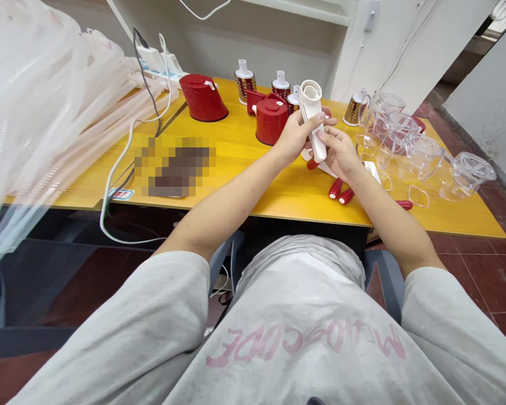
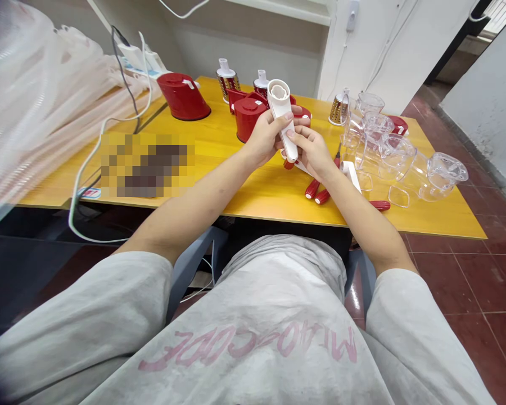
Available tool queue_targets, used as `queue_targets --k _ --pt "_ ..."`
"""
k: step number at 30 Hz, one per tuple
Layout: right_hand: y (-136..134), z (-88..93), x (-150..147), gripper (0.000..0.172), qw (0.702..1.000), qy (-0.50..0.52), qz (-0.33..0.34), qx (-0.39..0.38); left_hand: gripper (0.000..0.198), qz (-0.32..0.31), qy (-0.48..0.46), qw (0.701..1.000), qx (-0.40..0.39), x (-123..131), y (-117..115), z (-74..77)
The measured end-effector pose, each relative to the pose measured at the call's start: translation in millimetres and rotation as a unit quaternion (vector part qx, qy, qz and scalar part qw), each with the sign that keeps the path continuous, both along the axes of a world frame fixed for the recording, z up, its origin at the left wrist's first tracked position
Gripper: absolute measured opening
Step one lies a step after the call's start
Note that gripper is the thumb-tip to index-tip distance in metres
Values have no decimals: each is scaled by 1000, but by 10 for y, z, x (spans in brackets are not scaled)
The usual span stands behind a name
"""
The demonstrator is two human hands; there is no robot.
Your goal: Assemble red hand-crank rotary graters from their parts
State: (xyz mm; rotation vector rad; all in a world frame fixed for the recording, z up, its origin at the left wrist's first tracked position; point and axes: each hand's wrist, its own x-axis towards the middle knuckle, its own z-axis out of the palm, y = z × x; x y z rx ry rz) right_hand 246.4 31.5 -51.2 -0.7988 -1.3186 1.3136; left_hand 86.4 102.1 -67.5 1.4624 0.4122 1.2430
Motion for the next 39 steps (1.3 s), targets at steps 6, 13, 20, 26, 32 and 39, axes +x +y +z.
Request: queue_targets --k 6,13,20,26,32,39 --pt "16 68 8 67 999 28 -15 -27 68 -18 53 998 -13 -29 36 -4" --pt "26 43 35 60 999 44 28 -9 72 -3 28 1000 -14 -9 51 -5" --pt "98 -36 18 53 999 44 9 10 80 24 -3 999 -30 69 14 -20" --pt "132 -68 8 44 998 54 17 28 64 39 -16 997 -58 70 -181 105" --pt "106 -68 -32 43 999 33 -3 33 60 44 -15 997 -68 52 -214 138" --pt "73 -77 -58 44 997 37 48 45 56 100 -2 991 -84 52 -239 201"
